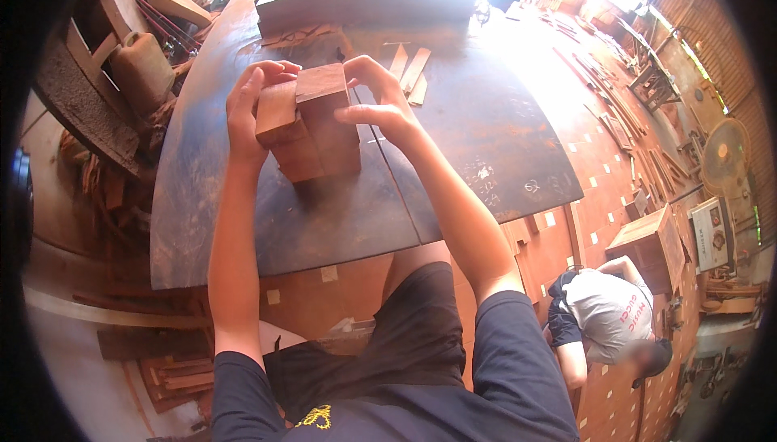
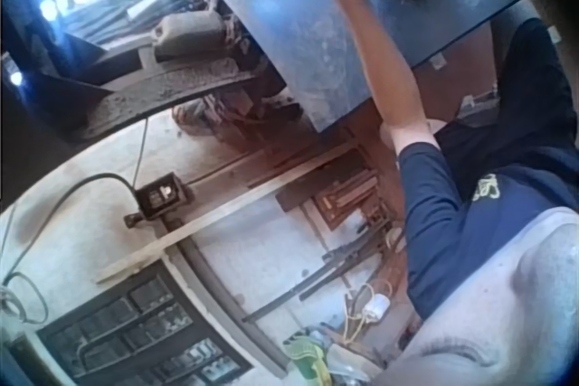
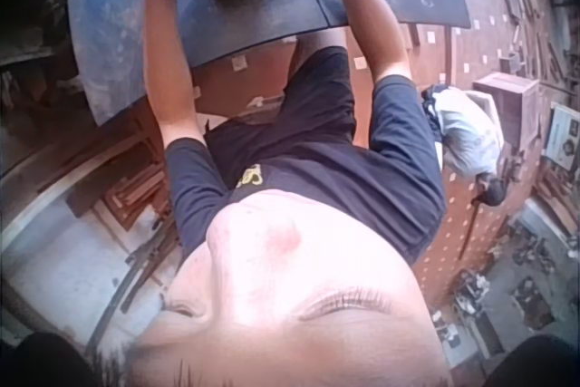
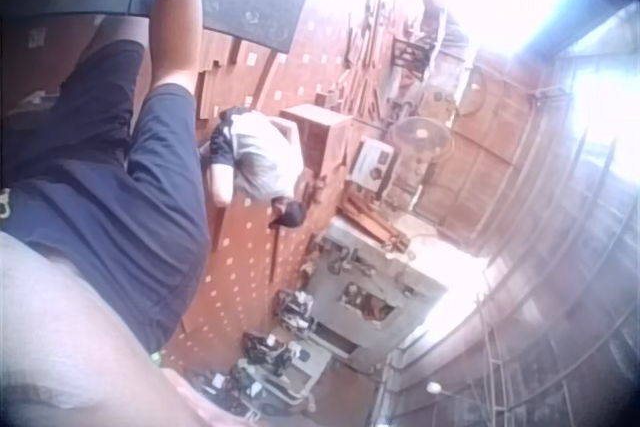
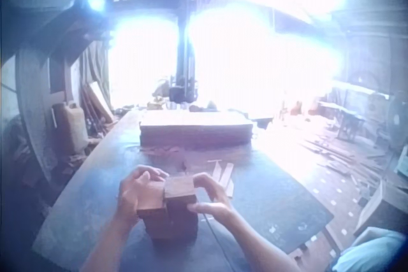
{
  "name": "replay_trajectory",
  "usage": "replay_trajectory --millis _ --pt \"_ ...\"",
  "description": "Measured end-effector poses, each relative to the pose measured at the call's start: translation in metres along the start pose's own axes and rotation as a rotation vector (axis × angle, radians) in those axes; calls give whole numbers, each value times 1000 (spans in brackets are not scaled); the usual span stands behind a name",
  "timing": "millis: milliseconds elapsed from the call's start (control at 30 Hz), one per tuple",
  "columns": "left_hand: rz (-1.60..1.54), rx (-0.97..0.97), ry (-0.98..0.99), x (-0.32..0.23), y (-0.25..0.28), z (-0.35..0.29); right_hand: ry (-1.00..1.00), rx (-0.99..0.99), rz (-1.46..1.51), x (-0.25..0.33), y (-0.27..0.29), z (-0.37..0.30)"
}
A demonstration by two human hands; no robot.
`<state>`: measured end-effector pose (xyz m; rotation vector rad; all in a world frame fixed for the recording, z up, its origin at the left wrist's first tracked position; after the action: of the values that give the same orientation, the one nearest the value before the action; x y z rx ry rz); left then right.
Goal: The person handles small wooden blocks and thin wooden strips on a workbench, aligning and stacking them into a small structure. The person repeatedly picks up, positions, and adjusts the blocks and strips by hand.
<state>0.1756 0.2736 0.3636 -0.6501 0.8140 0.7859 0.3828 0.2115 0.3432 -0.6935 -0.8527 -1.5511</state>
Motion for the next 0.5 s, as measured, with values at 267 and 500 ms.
replay_trajectory --millis 267,500 --pt "-313 -85 96 16 7 1 -105 82 18 3 -6 -7" --pt "-313 -156 198 18 7 1 -203 185 38 -3 -16 -9"
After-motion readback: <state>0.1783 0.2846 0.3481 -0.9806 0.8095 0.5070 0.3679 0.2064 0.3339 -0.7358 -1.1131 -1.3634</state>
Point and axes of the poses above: each hand's wrist, its own z-axis towards the middle knuckle, its own y-axis out of the back of the hand, x = y × z, the point moved 2 cm from there along z, towards the middle knuckle, and after that the axes turned 1 degree about -z, right-handed, at the moved point
